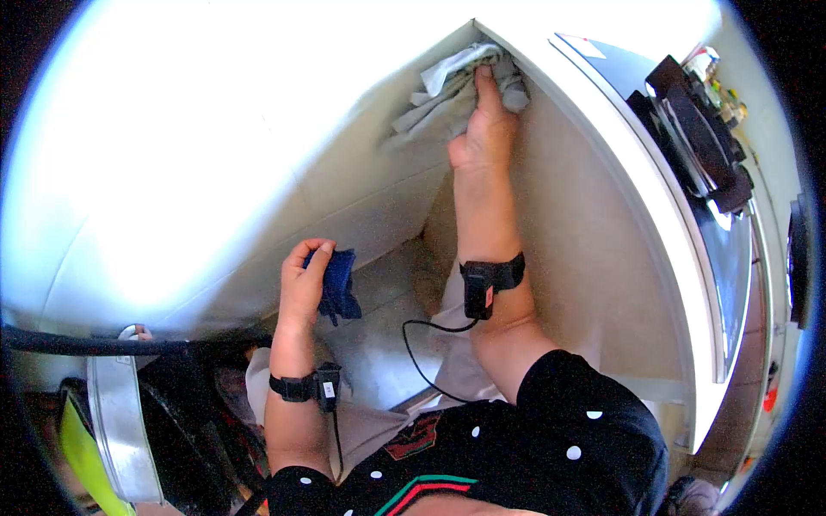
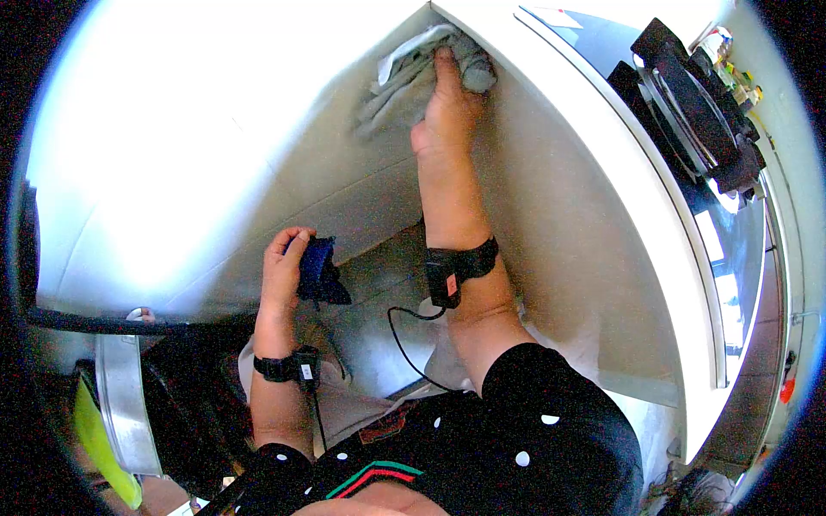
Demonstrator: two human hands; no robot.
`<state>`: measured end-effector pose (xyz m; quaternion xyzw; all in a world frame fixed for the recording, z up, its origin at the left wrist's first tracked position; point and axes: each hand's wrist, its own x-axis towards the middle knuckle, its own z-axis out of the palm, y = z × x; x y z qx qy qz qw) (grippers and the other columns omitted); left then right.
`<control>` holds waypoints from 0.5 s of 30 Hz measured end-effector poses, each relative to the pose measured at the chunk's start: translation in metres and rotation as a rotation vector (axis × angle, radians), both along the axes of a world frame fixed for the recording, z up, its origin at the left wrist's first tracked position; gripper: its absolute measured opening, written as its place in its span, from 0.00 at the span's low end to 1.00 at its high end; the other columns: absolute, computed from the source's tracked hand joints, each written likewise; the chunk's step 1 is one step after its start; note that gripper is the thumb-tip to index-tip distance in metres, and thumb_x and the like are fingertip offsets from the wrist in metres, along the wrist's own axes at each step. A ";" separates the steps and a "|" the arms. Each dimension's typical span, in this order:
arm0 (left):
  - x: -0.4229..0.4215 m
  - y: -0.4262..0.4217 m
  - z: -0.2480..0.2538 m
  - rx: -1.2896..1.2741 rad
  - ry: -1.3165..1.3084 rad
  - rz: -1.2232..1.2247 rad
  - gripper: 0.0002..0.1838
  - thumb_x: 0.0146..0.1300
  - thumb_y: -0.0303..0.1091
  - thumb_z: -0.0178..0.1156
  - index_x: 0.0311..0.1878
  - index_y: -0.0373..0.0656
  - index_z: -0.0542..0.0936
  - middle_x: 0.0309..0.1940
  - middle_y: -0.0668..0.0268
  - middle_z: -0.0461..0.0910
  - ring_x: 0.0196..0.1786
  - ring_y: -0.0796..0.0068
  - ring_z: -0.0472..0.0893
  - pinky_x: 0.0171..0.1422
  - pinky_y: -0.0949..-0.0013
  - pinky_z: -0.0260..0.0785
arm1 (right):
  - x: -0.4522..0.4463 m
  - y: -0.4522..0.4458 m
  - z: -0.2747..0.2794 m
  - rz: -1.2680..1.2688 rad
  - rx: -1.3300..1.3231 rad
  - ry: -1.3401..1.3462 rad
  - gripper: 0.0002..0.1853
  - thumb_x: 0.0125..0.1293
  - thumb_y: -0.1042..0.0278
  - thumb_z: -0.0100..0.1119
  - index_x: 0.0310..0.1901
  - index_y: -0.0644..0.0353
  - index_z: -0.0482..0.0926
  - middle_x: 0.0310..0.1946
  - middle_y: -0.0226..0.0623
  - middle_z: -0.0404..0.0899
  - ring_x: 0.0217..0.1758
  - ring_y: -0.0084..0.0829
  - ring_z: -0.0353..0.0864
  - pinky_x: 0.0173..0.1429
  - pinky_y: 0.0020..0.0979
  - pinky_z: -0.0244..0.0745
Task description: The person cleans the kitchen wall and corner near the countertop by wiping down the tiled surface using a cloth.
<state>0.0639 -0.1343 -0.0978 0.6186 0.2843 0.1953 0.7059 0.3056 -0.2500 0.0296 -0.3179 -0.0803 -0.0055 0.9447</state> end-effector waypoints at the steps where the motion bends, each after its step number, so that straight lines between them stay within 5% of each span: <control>1: -0.001 -0.001 0.002 -0.006 0.007 -0.001 0.10 0.65 0.37 0.58 0.41 0.41 0.79 0.33 0.69 0.79 0.33 0.80 0.78 0.37 0.75 0.72 | -0.001 0.000 -0.002 0.008 -0.023 0.075 0.24 0.62 0.66 0.62 0.59 0.58 0.69 0.55 0.37 0.74 0.57 0.36 0.73 0.61 0.40 0.67; 8: -0.001 -0.010 0.015 0.026 -0.014 0.005 0.09 0.64 0.36 0.60 0.41 0.40 0.80 0.32 0.72 0.78 0.34 0.85 0.75 0.40 0.79 0.67 | -0.006 0.015 -0.081 0.106 -0.140 0.556 0.23 0.69 0.59 0.49 0.64 0.53 0.65 0.63 0.38 0.67 0.62 0.41 0.69 0.64 0.46 0.66; 11: 0.001 -0.007 0.007 -0.027 -0.044 0.021 0.09 0.65 0.36 0.60 0.41 0.40 0.80 0.31 0.72 0.78 0.32 0.85 0.75 0.37 0.79 0.67 | 0.050 0.017 -0.198 0.154 -0.441 0.818 0.21 0.69 0.65 0.46 0.63 0.56 0.65 0.63 0.38 0.67 0.61 0.41 0.70 0.61 0.46 0.68; 15: 0.001 -0.006 0.005 -0.064 -0.006 -0.032 0.08 0.65 0.36 0.59 0.41 0.41 0.79 0.34 0.69 0.79 0.32 0.80 0.78 0.38 0.77 0.72 | 0.010 0.008 -0.160 0.287 -0.293 1.098 0.19 0.68 0.67 0.46 0.61 0.58 0.67 0.63 0.38 0.67 0.60 0.39 0.70 0.61 0.43 0.67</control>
